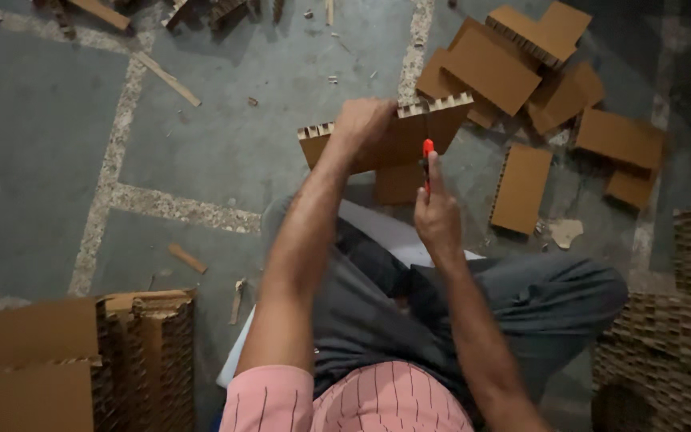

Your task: The person cuts a long strip of honeycomb cardboard using a utility knife while sitting on the floor, then stacks the cut rectangular pieces into a larger block by fitting their notched edges together.

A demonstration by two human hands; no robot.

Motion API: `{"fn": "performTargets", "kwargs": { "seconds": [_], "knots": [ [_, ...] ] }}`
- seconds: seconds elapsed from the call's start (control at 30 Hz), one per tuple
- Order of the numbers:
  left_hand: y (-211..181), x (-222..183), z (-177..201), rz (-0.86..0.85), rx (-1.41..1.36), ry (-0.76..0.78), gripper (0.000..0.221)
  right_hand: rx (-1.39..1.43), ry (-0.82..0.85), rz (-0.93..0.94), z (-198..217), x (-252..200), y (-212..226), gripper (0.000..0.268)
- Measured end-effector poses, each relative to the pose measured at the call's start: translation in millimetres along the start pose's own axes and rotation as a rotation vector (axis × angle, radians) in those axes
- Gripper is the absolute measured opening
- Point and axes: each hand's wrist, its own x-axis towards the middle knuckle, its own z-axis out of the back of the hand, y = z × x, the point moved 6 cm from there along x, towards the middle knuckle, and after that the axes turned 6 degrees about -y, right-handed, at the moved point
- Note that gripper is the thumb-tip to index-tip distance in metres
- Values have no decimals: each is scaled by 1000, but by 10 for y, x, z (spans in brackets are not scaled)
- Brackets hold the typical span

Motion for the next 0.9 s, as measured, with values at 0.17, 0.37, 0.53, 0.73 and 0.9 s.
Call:
{"fn": "performTargets", "kwargs": {
  "seconds": [0.17,0.37,0.53,0.73,0.9],
  "knots": [
    [129,2,-77,25,5,58,21,-55,64,-49,-148,34,-104,73],
    [274,140,-377,37,26,30,15,21,54,-17,-166,87,-75,75],
    [275,188,-399,42,32,95,21,-122,116,-87,-221,189,-114,76],
    [303,143,-369,20,29,3,15,-66,60,15,-377,268,-163,80],
    [302,89,-389,-30,-13,-99,19,-30,131,21,-573,39,-412,88]
  ]
}}
